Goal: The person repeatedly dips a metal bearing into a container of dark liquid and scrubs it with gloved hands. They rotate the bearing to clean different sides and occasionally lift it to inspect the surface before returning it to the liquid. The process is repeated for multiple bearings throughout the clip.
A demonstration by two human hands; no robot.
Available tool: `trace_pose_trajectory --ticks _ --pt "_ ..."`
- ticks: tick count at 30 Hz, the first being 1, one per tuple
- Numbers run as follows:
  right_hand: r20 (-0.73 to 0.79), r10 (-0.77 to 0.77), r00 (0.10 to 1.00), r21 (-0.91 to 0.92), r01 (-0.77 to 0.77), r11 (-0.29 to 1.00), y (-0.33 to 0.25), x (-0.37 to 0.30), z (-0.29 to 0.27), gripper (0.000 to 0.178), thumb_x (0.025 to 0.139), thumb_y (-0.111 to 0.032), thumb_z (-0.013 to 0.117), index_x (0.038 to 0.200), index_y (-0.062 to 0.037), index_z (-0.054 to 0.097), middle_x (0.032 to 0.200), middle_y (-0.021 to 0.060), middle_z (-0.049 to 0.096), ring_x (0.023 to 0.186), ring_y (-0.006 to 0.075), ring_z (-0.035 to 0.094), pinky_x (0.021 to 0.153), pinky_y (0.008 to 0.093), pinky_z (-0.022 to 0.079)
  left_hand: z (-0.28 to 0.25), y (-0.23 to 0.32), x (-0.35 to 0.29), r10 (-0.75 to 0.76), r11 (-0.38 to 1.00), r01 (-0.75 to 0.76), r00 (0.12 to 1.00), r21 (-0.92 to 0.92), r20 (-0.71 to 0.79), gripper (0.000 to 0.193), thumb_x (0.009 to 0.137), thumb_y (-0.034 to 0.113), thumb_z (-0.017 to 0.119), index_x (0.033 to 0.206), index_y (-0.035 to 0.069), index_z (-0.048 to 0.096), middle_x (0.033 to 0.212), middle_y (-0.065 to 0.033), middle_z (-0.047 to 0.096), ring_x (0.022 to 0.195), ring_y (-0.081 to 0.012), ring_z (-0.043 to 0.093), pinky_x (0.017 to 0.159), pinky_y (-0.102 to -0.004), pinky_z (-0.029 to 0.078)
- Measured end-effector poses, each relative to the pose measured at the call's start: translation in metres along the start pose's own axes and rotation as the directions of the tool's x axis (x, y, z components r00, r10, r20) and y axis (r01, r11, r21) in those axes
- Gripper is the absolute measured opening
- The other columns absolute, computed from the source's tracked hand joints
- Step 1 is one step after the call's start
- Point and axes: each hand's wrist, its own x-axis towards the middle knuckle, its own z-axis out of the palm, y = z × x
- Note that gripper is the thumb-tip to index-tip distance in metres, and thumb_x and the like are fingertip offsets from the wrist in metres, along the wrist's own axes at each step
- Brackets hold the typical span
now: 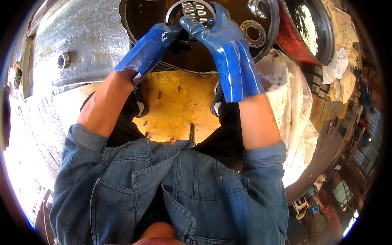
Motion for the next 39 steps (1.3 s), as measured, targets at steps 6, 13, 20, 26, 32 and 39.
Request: trace_pose_trajectory --ticks 6,13,20,26,32,39 --pt "0.125 -0.160 0.979 0.426 0.093 0.900 0.025 0.027 -0.002 0.055 0.090 -0.025 0.080 0.132 0.0028 0.059 0.116 0.0124 0.069 0.104 0.0166 0.068 0.091 0.0283 0.057 0.004 0.034 0.013 -0.470 0.874 0.450 0.879 -0.184 -0.083 0.037 0.105 0.025 0.048 0.113 -0.001 0.071 0.098 -0.0174 0.076 0.089 -0.0255 0.075 0.086 -0.0352 0.057" --pt "-0.090 -0.066 0.994 0.463 0.101 0.880 -0.010 0.008 0.011 0.068 0.086 -0.009 0.082 0.143 0.0021 0.046 0.126 0.0134 0.065 0.110 0.0181 0.065 0.096 0.0321 0.054 0.012 -0.002 0.068 -0.555 0.831 0.550 0.829 -0.078 -0.068 0.037 0.104 0.027 0.047 0.123 0.005 0.069 0.108 -0.0181 0.074 0.099 -0.0279 0.073 0.083 -0.0369 0.057" --pt "-0.008 -0.088 0.996 0.314 0.086 0.946 0.002 0.009 -0.001 0.097 0.077 -0.011 0.089 0.154 0.0030 0.031 0.139 0.0217 0.053 0.122 0.0246 0.059 0.102 0.0350 0.053 0.004 -0.001 0.060 -0.255 0.904 0.220 0.966 0.367 0.048 0.038 0.105 0.030 0.045 0.127 0.007 0.066 0.115 -0.0171 0.072 0.100 -0.0262 0.072 0.087 -0.0365 0.058" --pt "-0.083 -0.134 0.987 0.311 0.154 0.938 -0.007 0.011 0.009 0.094 0.077 -0.014 0.089 0.152 0.0032 0.034 0.133 0.0216 0.060 0.117 0.0266 0.064 0.100 0.0364 0.054 0.006 0.017 0.052 -0.409 0.874 0.390 0.912 -0.291 -0.007 0.031 0.103 0.023 0.051 0.123 0.005 0.067 0.107 -0.0176 0.074 0.095 -0.0273 0.074 0.086 -0.0372 0.059" --pt "-0.061 0.058 0.996 0.399 -0.029 0.916 -0.020 0.012 0.002 0.073 0.087 -0.021 0.082 0.145 0.0006 0.044 0.125 0.0199 0.064 0.107 0.0255 0.068 0.090 0.0330 0.058 0.020 -0.033 0.071 -0.445 0.868 0.410 0.892 -0.280 -0.074 0.030 0.101 0.019 0.053 0.122 0.004 0.069 0.104 -0.0184 0.074 0.094 -0.0279 0.074 0.085 -0.0362 0.059" --pt "-0.196 -0.181 0.964 0.067 0.197 0.978 -0.008 0.008 0.009 0.073 0.086 -0.023 0.083 0.144 0.0006 0.046 0.127 0.0200 0.062 0.112 0.0274 0.066 0.094 0.0359 0.056 0.013 0.009 0.046 -0.340 0.902 0.295 0.935 -0.314 -0.100 0.032 0.104 0.022 0.050 0.120 0.000 0.067 0.103 -0.0156 0.076 0.093 -0.0215 0.075 0.079 -0.0327 0.058"
